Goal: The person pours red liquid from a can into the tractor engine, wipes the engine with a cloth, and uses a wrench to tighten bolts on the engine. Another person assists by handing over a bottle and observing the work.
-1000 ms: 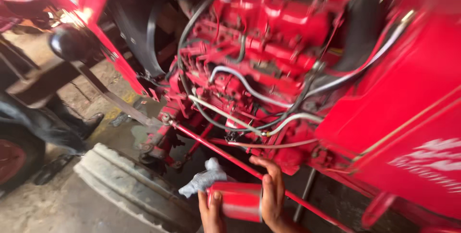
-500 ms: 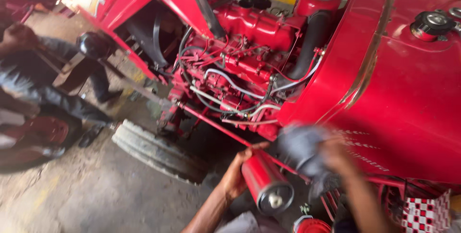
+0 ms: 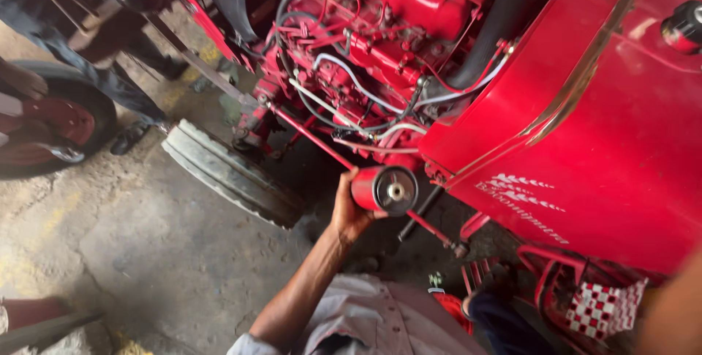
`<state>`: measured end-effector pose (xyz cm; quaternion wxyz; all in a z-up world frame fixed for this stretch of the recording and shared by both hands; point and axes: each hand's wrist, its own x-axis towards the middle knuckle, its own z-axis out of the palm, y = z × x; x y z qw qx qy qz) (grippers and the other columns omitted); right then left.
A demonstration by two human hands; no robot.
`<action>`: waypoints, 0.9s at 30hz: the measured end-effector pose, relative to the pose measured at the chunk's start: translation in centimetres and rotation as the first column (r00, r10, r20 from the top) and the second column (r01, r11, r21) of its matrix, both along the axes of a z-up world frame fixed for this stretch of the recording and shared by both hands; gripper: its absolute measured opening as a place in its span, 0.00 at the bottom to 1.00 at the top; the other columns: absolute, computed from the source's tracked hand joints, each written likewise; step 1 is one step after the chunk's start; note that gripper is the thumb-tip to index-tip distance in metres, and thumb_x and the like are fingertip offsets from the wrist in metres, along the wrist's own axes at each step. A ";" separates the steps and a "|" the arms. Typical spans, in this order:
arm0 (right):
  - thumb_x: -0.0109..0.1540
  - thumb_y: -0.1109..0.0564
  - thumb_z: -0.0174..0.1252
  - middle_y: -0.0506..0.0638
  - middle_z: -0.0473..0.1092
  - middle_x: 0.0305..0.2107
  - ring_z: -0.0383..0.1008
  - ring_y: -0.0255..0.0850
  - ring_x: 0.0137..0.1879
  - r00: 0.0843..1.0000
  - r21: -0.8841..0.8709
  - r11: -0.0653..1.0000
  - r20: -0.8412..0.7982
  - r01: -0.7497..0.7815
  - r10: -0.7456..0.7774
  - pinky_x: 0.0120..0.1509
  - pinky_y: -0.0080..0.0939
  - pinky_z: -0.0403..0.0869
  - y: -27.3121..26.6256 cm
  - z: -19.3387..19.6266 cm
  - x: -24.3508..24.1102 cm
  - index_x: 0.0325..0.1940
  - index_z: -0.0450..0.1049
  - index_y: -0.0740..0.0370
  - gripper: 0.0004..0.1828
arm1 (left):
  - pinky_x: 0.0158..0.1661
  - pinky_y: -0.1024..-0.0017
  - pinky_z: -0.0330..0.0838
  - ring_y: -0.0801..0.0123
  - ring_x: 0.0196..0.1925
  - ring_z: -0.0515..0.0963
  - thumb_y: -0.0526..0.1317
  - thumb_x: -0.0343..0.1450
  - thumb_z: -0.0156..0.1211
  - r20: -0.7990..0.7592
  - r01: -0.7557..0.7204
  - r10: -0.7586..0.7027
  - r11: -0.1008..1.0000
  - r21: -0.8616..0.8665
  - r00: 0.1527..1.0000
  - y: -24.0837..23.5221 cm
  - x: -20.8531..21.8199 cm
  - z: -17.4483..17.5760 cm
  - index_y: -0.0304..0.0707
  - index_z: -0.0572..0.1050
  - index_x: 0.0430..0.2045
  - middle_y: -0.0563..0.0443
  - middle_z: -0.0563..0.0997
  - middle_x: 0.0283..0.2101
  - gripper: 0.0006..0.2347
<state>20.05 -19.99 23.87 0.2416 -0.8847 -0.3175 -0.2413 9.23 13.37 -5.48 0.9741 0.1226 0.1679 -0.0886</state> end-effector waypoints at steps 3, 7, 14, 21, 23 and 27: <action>0.59 0.64 0.65 0.52 0.75 0.41 0.77 0.45 0.46 0.936 0.057 0.957 -0.196 -0.286 0.292 0.51 0.44 0.76 7.8 -5.0 -2.8 0.45 0.79 0.63 0.10 | 0.44 0.46 0.82 0.52 0.51 0.83 0.60 0.71 0.52 -0.010 -0.038 0.037 0.999 -0.017 0.999 0.5 1.6 0.1 0.36 0.70 0.57 0.41 0.80 0.54 0.28; 0.62 0.64 0.64 0.52 0.75 0.37 0.78 0.42 0.39 0.856 0.115 0.925 -0.351 -0.362 0.379 0.41 0.42 0.76 16.8 -9.2 -4.6 0.46 0.79 0.65 0.09 | 0.48 0.48 0.80 0.54 0.53 0.82 0.60 0.71 0.52 0.006 -0.091 0.091 0.995 0.029 0.996 1.5 3.1 0.6 0.36 0.70 0.57 0.41 0.80 0.54 0.28; 0.61 0.64 0.64 0.52 0.73 0.35 0.77 0.46 0.40 0.922 0.102 0.956 -0.255 -0.276 0.293 0.42 0.44 0.74 21.5 -14.1 -3.1 0.45 0.76 0.64 0.08 | 0.53 0.58 0.76 0.60 0.52 0.81 0.55 0.75 0.54 0.006 -0.208 0.208 0.977 0.056 0.978 5.2 5.4 -2.2 0.36 0.71 0.53 0.45 0.80 0.51 0.22; 0.67 0.60 0.57 0.48 0.75 0.29 0.73 0.31 0.33 0.574 0.405 0.882 -0.792 0.241 0.207 0.36 0.33 0.70 22.7 -22.7 -2.0 0.50 0.77 0.66 0.10 | 0.58 0.67 0.71 0.65 0.54 0.75 0.48 0.77 0.54 0.205 -0.354 0.297 0.862 0.363 0.933 8.5 6.4 -4.8 0.33 0.69 0.54 0.45 0.76 0.51 0.18; 0.69 0.58 0.56 0.48 0.74 0.25 0.70 0.29 0.29 0.436 0.417 0.831 -0.867 0.369 0.241 0.32 0.31 0.67 22.7 -24.3 -1.9 0.51 0.78 0.66 0.11 | 0.56 0.67 0.71 0.66 0.54 0.75 0.48 0.76 0.54 0.188 -0.314 0.259 0.864 0.393 0.947 9.8 6.5 -5.1 0.35 0.68 0.55 0.46 0.75 0.51 0.18; 0.69 0.55 0.55 0.50 0.76 0.28 0.70 0.32 0.30 0.441 0.467 0.783 -0.854 0.412 0.277 0.33 0.31 0.68 23.2 -24.6 -1.5 0.58 0.77 0.65 0.16 | 0.52 0.67 0.76 0.66 0.52 0.77 0.51 0.75 0.53 0.089 -0.203 0.182 0.908 0.366 0.979 12.0 8.2 -6.7 0.35 0.69 0.54 0.47 0.75 0.50 0.19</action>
